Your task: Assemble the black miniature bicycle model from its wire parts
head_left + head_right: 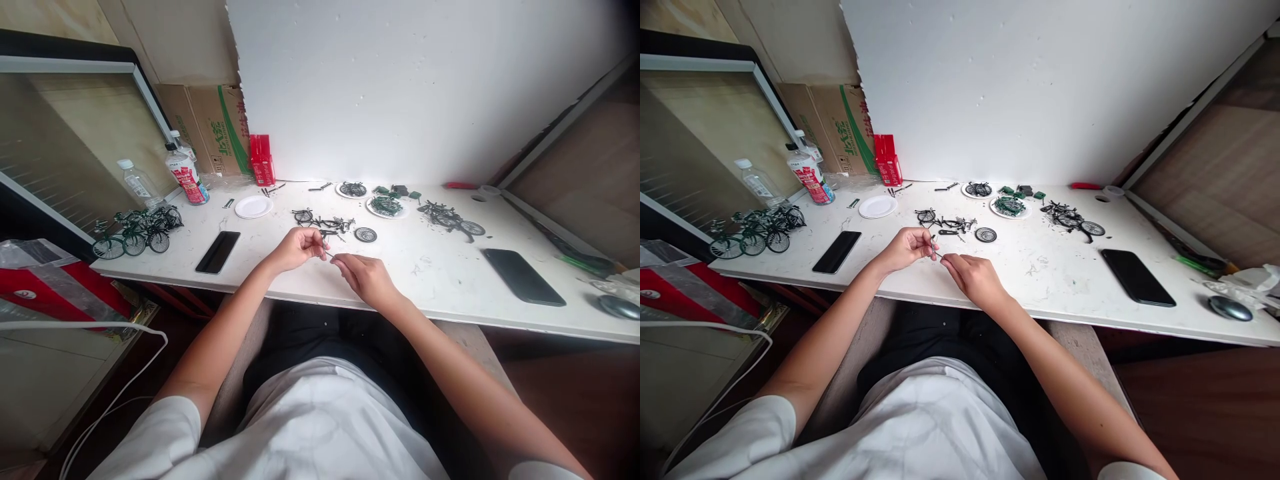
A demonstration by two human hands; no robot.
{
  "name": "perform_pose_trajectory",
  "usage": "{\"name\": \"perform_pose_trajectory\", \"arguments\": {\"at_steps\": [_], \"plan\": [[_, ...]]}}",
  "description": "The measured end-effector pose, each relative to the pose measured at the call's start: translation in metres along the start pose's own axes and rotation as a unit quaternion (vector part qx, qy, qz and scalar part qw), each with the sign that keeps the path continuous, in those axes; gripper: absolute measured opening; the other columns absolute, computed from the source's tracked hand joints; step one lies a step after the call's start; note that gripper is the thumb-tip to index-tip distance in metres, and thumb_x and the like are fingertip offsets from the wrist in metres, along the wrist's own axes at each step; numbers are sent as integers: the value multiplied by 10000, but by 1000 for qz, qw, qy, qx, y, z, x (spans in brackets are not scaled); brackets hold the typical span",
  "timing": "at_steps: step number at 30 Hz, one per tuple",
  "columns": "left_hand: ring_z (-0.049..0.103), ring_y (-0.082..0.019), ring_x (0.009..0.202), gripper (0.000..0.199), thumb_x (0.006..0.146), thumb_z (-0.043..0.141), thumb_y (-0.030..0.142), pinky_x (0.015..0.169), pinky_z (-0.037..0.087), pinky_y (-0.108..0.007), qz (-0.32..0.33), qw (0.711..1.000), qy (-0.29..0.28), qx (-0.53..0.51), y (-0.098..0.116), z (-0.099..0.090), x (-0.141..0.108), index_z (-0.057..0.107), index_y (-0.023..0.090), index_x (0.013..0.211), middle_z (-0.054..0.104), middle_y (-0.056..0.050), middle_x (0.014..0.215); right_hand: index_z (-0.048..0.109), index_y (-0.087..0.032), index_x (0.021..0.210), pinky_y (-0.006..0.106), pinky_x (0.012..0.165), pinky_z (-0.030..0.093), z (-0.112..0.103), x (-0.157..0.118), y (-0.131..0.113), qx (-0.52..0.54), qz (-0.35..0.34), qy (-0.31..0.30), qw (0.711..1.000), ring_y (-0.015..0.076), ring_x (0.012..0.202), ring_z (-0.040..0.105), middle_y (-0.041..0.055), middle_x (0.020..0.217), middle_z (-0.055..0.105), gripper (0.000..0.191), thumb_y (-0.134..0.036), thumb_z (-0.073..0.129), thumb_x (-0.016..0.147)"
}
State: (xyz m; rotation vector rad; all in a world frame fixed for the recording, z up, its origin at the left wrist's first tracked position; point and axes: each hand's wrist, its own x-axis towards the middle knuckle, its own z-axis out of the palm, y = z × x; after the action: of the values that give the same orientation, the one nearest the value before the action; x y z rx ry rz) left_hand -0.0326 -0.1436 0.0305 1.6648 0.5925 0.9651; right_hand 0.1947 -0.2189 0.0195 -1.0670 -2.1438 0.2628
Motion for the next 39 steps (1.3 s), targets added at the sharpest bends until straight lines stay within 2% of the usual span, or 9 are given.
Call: {"name": "perform_pose_trajectory", "arguments": {"at_steps": [4, 10, 13, 16, 20, 24, 26, 32, 39], "plan": [[731, -144, 741, 432, 808, 887, 470, 748, 552, -288, 1, 1000, 5, 2, 3, 2, -1, 606, 141, 811, 711, -57, 853, 673, -216, 1018, 304, 638, 439, 4, 1, -12, 242, 128, -27, 962, 163, 559, 592, -1, 626, 638, 485, -615, 410, 1097], [726, -138, 728, 472, 807, 881, 499, 733, 555, -286, 10, 1000, -2, 1, 4, 0, -1, 577, 139, 771, 716, -60, 857, 617, -208, 906, 255, 527, 326, 1, 9, -20, 577, 306, -94, 752, 119, 420, 416, -132, 414, 286, 442, -638, 712, 934], [727, -144, 745, 462, 803, 884, 505, 748, 556, -292, -2, 1000, -19, 7, 5, -2, -1, 606, 136, 790, 722, -61, 844, 625, -206, 924, 258, 521, 315, 2, 10, -17, 602, 319, -104, 724, 115, 426, 393, -130, 425, 283, 401, -593, 728, 935], [729, -149, 753, 459, 785, 900, 504, 751, 550, -290, -17, 999, -19, -20, 6, -1, 0, 632, 133, 827, 729, -64, 853, 595, -218, 843, 289, 542, 353, 5, 9, -15, 586, 297, -96, 748, 133, 429, 411, -111, 437, 265, 450, -641, 596, 994], [730, -150, 769, 473, 755, 921, 505, 745, 538, -272, -31, 999, 8, -38, 5, 1, 1, 646, 132, 851, 732, -70, 903, 509, -242, 801, 303, 545, 374, 7, 8, -12, 477, 235, -55, 845, 144, 484, 472, -73, 551, 379, 483, -676, 541, 1010], [731, -147, 773, 495, 733, 936, 503, 737, 531, -261, -34, 998, 24, -52, 4, 0, 1, 622, 133, 833, 732, -81, 962, 633, -230, 1014, 318, 637, 451, 3, 4, -4, 232, 123, 7, 965, 176, 654, 583, 23, 756, 636, 433, -631, 477, 1066], [730, -141, 767, 498, 732, 938, 502, 740, 531, -262, -31, 997, 28, -61, 4, 0, 1, 616, 133, 827, 732, -81, 969, 692, -218, 1083, 338, 690, 464, 0, 2, 2, 88, 47, 36, 994, 197, 712, 621, 76, 841, 710, 424, -573, 461, 1090], [729, -136, 741, 514, 718, 944, 512, 742, 541, -269, -19, 998, 24, -63, 5, 7, -1, 616, 129, 815, 733, -77, 946, 765, -205, 1119, 342, 686, 445, -5, 1, 13, -76, -45, 61, 994, 217, 698, 657, 98, 781, 751, 405, -486, 473, 1108], [732, -141, 715, 503, 756, 913, 529, 738, 568, -295, 20, 999, 34, -32, 12, 14, -2, 589, 145, 782, 738, -67, 890, 739, -227, 1007, 322, 634, 453, -8, -4, -12, 72, 71, 45, 994, 177, 524, 588, 33, 608, 675, 532, -637, 410, 1086]]}}
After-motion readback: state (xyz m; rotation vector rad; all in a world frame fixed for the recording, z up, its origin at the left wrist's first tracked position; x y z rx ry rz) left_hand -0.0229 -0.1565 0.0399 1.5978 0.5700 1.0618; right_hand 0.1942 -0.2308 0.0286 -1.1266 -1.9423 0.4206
